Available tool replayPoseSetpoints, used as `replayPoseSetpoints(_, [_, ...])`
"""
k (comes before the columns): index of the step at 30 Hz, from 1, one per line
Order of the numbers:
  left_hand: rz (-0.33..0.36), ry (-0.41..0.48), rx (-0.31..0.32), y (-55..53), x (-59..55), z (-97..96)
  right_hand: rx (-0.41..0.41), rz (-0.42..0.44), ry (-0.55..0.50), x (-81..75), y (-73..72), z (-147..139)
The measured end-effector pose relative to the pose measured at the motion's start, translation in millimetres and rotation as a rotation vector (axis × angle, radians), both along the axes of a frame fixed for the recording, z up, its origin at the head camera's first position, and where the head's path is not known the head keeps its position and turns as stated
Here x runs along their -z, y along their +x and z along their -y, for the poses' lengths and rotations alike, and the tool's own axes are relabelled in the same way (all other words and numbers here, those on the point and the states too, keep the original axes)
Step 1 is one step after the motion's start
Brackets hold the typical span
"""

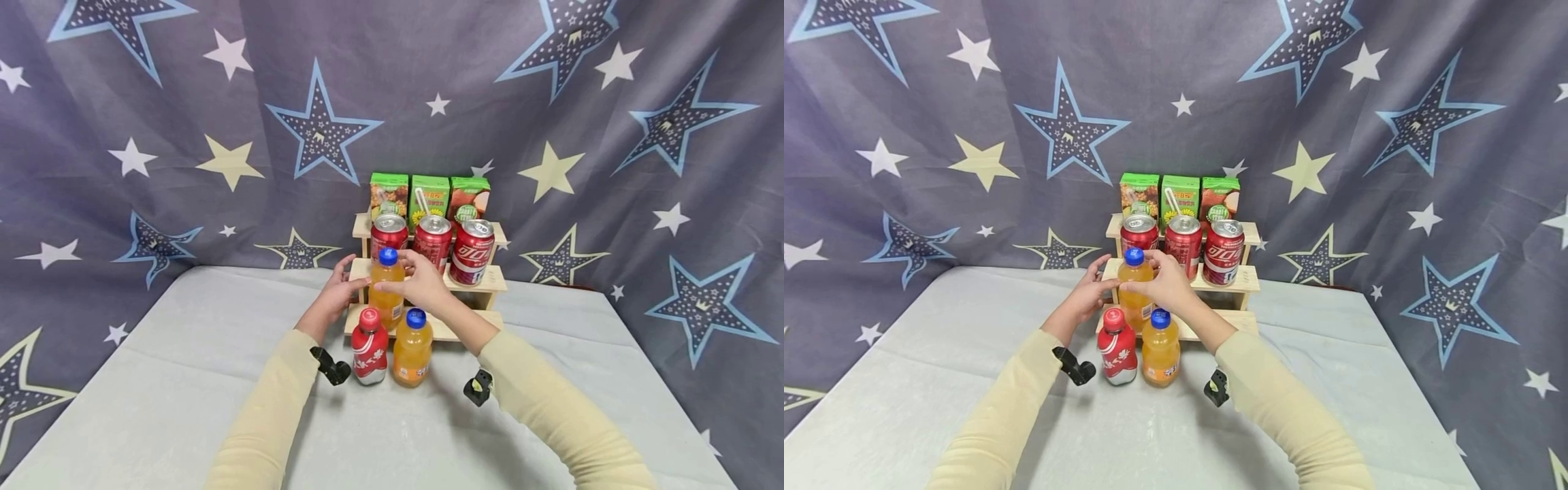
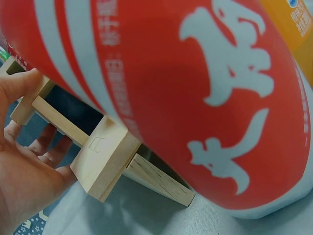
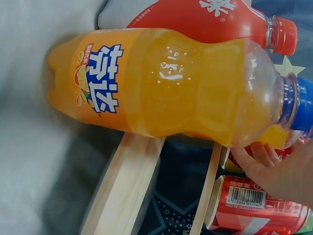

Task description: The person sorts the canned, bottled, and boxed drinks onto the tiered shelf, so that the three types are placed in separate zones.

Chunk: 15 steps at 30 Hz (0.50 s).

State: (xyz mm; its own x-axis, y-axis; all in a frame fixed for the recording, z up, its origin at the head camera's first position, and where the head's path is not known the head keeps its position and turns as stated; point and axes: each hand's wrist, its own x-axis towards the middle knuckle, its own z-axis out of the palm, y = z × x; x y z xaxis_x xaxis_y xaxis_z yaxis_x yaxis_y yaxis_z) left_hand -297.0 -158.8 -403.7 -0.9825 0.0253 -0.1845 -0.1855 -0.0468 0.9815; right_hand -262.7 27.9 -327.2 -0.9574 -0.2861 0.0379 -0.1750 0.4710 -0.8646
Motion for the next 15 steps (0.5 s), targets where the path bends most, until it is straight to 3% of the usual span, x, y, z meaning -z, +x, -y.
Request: replayPoseSetpoints(15, [0.0, -0.006, 0.0, 1.5, -1.2, -0.1, -0.007, 0.005, -0.051, -8.9, 13.4, -9.6])
